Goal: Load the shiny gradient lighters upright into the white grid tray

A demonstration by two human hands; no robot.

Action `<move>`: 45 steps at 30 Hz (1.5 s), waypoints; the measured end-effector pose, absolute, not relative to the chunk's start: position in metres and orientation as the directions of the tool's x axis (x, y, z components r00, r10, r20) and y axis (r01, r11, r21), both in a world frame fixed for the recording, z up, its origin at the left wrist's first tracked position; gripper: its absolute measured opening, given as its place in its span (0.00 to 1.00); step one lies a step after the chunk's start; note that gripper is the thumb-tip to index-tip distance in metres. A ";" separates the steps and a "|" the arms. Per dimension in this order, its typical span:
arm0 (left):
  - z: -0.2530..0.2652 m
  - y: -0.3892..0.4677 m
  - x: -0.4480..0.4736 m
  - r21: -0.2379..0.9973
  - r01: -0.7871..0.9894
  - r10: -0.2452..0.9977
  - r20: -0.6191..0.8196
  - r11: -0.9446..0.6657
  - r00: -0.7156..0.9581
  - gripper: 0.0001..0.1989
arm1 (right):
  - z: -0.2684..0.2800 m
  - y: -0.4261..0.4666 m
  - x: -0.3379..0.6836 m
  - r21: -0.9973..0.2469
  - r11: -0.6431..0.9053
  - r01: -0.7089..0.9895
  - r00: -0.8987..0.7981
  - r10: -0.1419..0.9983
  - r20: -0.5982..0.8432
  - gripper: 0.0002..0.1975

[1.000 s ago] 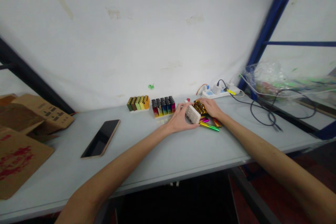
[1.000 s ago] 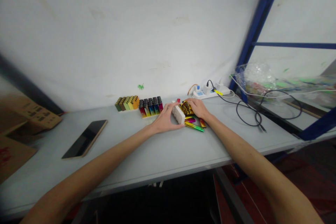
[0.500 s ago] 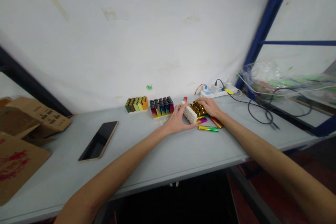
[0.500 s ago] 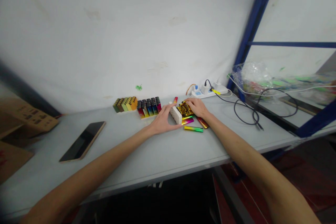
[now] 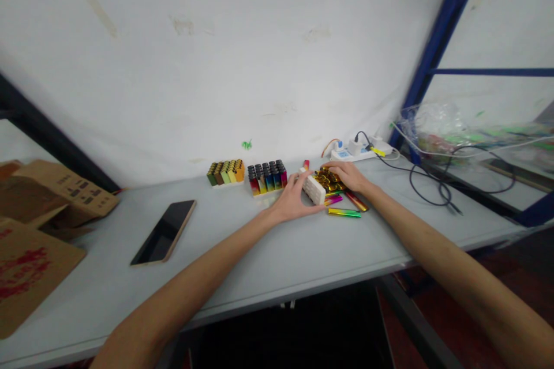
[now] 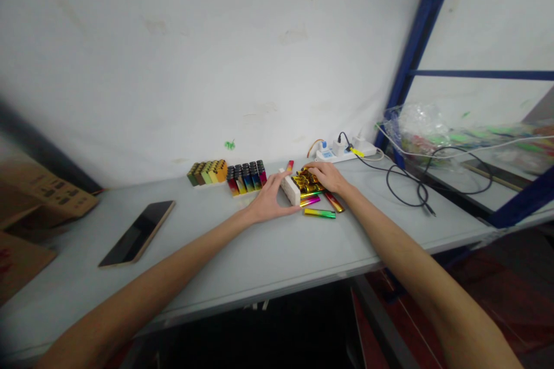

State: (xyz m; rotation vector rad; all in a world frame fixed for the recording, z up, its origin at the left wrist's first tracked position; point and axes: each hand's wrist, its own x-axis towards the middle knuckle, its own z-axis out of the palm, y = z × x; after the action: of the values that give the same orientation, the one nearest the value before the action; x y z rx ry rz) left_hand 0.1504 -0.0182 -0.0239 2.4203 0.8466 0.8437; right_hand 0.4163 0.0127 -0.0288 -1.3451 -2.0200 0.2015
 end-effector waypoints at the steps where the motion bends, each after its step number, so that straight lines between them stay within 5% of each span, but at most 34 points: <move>1: -0.024 -0.018 0.150 0.569 0.401 0.668 0.400 -0.718 0.627 0.50 | -0.028 0.013 0.418 -0.477 0.459 0.749 -0.240 0.860 0.451 0.21; 20: -0.025 -0.018 0.149 0.575 0.412 0.679 0.389 -0.707 0.623 0.50 | -0.013 0.011 0.423 -0.465 0.453 0.761 -0.287 0.878 0.384 0.16; 45: -0.028 -0.015 0.150 0.545 0.398 0.651 0.421 -0.738 0.632 0.51 | -0.003 0.005 0.399 -0.289 0.532 0.796 -0.416 0.827 0.377 0.28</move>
State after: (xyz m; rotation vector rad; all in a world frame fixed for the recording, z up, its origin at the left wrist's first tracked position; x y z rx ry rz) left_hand 0.1502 -0.0154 -0.0284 2.4523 0.8304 0.8599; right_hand 0.3992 0.0048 -0.0027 -1.3187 -2.2982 0.0892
